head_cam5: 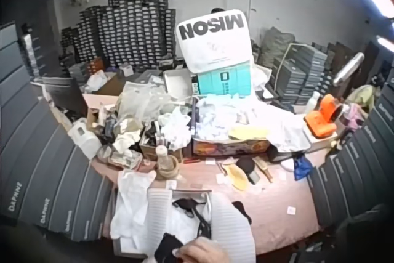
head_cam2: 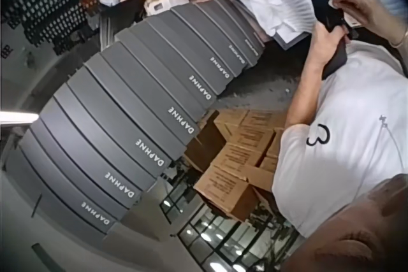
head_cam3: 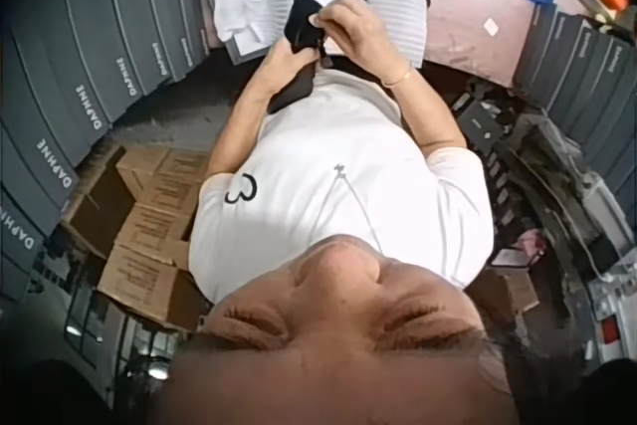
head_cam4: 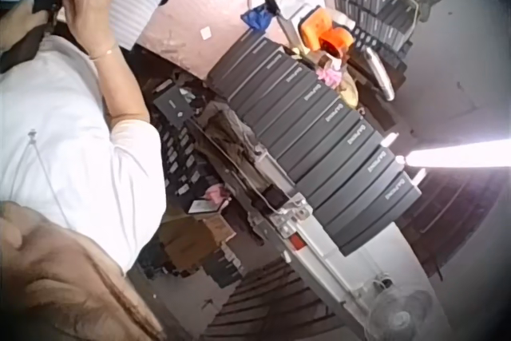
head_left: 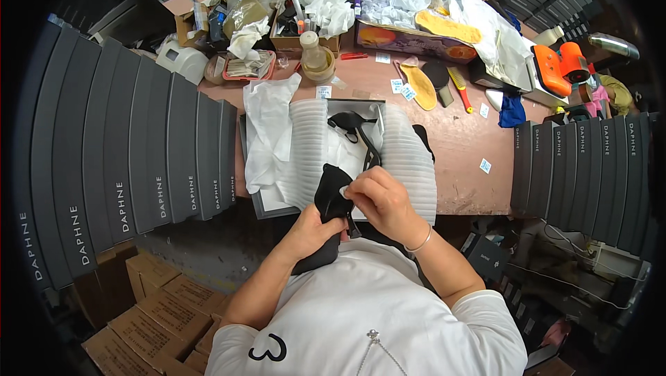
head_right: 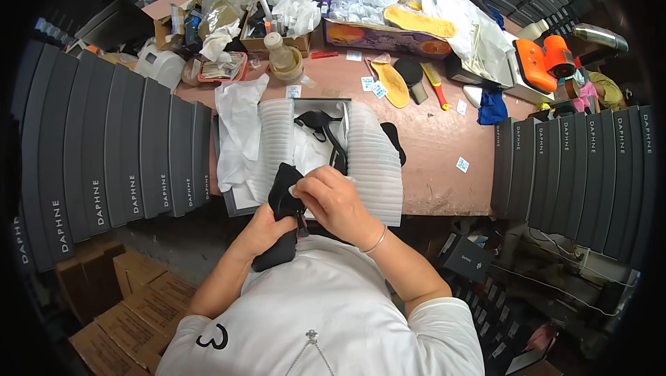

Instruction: Inspecting, cleaning, and packing high-heeled shoes into boxes for shipment.

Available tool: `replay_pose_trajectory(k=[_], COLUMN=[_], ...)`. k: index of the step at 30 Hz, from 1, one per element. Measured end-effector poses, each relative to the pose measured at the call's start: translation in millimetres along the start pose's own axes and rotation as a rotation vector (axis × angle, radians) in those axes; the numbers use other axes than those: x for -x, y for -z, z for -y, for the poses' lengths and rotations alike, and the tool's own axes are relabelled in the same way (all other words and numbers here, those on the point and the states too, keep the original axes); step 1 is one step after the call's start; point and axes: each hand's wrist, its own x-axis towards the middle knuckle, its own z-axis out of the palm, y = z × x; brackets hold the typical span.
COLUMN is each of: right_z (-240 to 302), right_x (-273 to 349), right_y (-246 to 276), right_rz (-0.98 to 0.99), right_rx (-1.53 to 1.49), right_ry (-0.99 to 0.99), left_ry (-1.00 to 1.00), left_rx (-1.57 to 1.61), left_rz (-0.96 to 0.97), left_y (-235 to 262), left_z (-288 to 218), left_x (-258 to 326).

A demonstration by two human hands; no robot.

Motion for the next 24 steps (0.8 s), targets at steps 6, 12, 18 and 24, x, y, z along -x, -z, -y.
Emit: replay_pose_trajectory(k=[6, 12, 18, 24], right_z=[0, -1, 0, -4], right_x=[-5, -8, -8, -2], right_y=[4, 3, 2, 0], right_rz=[0.069, 0.112, 0.085, -0.201], right_rx=[0.067, -0.019, -0.039, -0.148], right_ry=[0.043, 0.067, 0.048, -0.192], left_ry=[-0.004, 0.002, -0.02, -0.11], left_rx=[-0.022, 0.078, 0.124, 0.068], left_rz=[-0.039, -0.06, -0.062, 0.039], left_y=[0, -3, 1, 7], left_z=[2, 1, 6, 8], left_x=[-2, -1, 0, 1])
